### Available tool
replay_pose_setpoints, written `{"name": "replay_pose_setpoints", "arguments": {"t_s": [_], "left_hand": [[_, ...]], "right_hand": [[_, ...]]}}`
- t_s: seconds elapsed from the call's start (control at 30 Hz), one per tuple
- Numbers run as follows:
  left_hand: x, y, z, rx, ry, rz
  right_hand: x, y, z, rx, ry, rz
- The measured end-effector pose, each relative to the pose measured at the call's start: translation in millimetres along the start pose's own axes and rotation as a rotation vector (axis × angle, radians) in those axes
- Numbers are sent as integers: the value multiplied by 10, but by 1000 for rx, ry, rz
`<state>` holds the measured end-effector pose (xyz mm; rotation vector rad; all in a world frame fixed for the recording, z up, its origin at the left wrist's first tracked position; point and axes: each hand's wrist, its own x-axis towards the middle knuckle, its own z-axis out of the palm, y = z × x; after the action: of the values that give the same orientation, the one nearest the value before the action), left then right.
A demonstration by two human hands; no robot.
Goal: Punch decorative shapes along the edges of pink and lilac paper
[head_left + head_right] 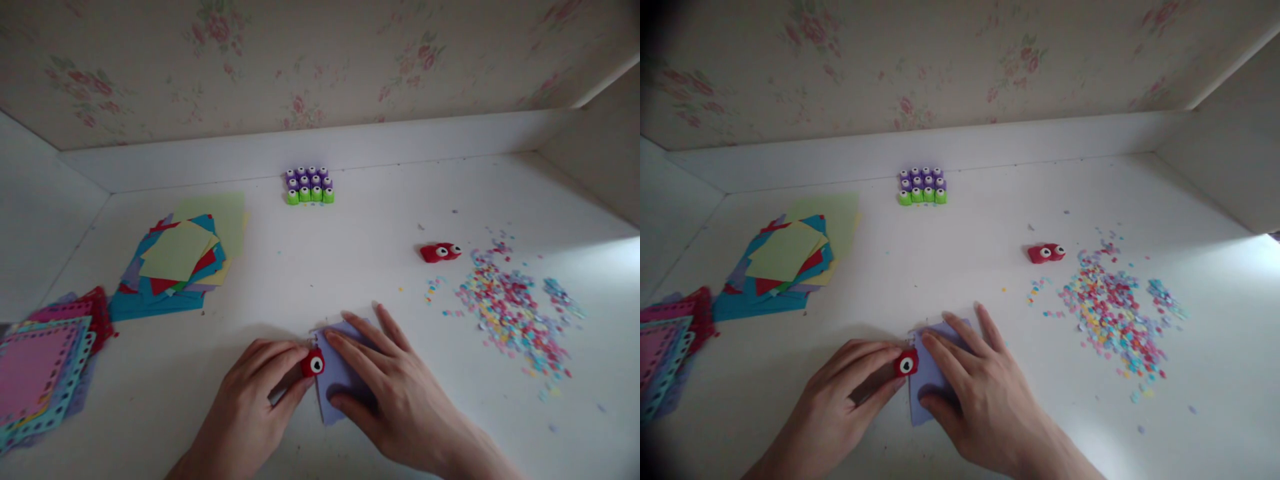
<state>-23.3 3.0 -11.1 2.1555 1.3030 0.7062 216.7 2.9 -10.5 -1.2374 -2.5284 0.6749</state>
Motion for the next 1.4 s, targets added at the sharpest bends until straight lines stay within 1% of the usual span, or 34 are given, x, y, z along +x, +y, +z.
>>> {"name": "replay_pose_setpoints", "arguments": {"t_s": [0.27, 0.5, 0.67, 0.8, 1.03, 1.23, 1.4], "left_hand": [[16, 9, 19, 22, 25, 22], [8, 1, 28, 25, 15, 21], [-18, -6, -4, 16, 7, -31], [1, 27, -41, -7, -6, -83], [149, 143, 35, -42, 11, -132], [244, 186, 53, -24, -47, -159], [346, 171, 60, 58, -139, -227]], "right_hand": [[9, 12, 13, -6, -12, -2], [-3, 8, 6, 1, -5, -2], [5, 0, 4, 8, 9, 7], [7, -17, -3, 14, 28, 11], [-19, -36, -4, 56, 67, 27], [-30, -56, -8, 53, 58, 44], [-46, -77, 7, 23, 69, 39]]}}
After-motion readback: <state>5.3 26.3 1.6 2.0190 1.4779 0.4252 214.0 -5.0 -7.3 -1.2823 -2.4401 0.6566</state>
